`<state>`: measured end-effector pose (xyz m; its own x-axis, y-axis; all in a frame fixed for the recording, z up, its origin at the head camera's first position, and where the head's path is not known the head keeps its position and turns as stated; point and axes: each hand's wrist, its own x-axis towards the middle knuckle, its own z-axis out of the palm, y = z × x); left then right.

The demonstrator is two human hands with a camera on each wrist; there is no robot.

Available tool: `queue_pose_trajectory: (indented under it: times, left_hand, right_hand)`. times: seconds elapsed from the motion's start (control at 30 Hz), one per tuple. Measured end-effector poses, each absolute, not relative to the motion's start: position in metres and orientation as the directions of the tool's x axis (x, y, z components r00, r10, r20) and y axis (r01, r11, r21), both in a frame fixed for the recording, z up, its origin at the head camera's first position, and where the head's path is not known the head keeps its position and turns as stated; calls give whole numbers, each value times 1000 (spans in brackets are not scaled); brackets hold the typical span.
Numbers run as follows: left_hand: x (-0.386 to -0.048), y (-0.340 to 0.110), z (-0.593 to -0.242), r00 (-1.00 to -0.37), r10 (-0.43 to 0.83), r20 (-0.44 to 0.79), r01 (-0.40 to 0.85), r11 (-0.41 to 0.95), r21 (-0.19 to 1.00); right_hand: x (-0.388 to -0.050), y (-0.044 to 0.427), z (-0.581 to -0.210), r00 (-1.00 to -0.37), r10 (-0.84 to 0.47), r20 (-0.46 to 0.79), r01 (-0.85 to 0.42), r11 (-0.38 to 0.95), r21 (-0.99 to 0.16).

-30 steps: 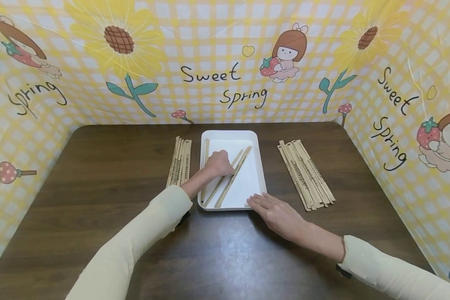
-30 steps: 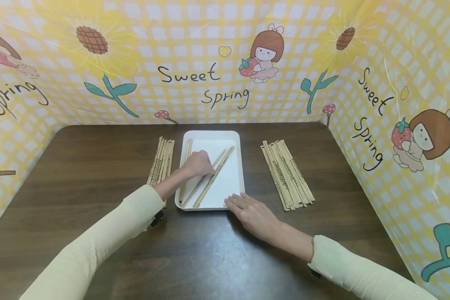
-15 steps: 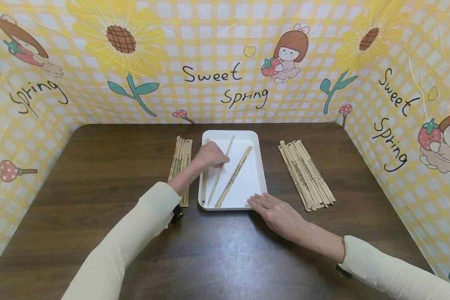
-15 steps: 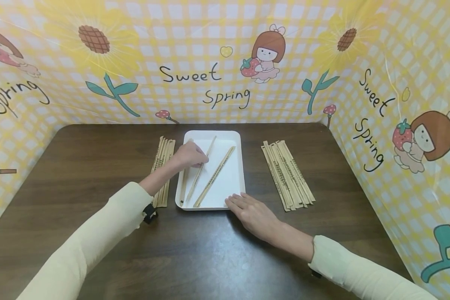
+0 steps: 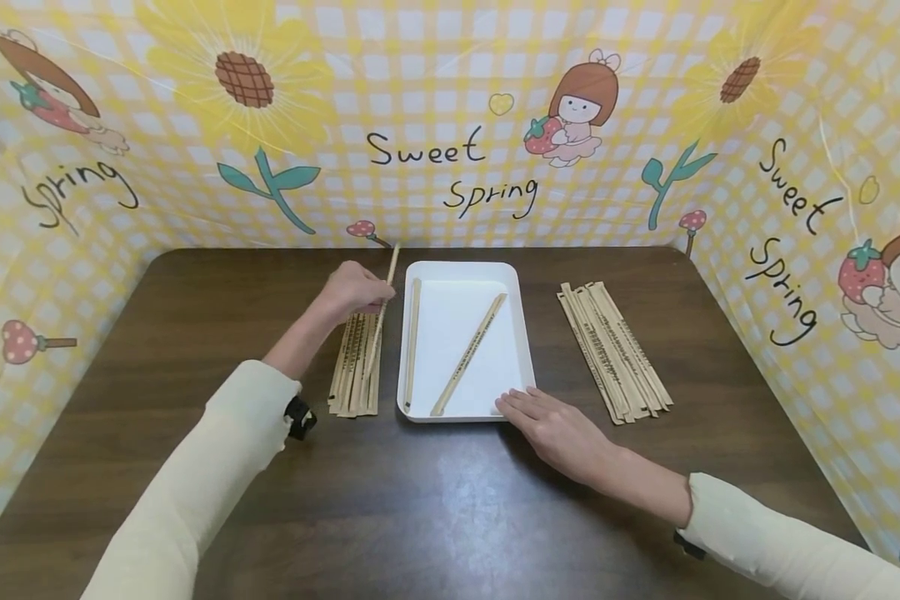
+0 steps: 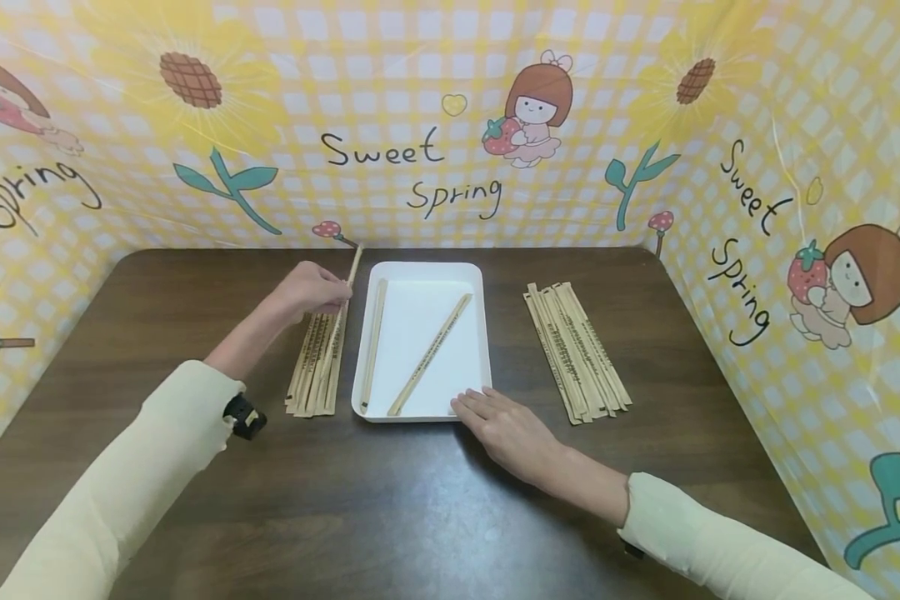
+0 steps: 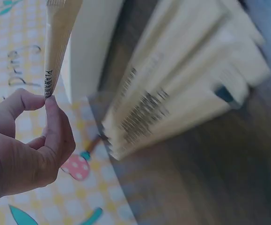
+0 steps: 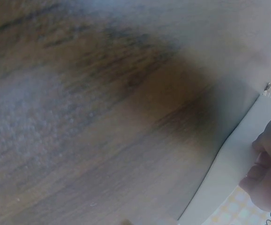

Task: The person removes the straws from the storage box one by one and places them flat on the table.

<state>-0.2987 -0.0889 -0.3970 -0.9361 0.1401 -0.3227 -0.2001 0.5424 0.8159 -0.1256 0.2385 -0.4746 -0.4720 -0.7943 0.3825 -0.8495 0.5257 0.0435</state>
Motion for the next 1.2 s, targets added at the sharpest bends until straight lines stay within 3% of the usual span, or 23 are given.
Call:
queue_pose_trajectory:
  times: [0.3, 1.2]
  left_hand:
    - [-297, -118, -413, -932, 33, -361, -276, 581, 766]
    - [-296, -140, -433, -923, -2, -385, -297, 641, 707]
  right_hand:
    - [-125, 239, -473, -475, -793, 382, -848, 528, 41]
    - [-126, 239, -475, -471, -794, 384, -851, 524, 41]
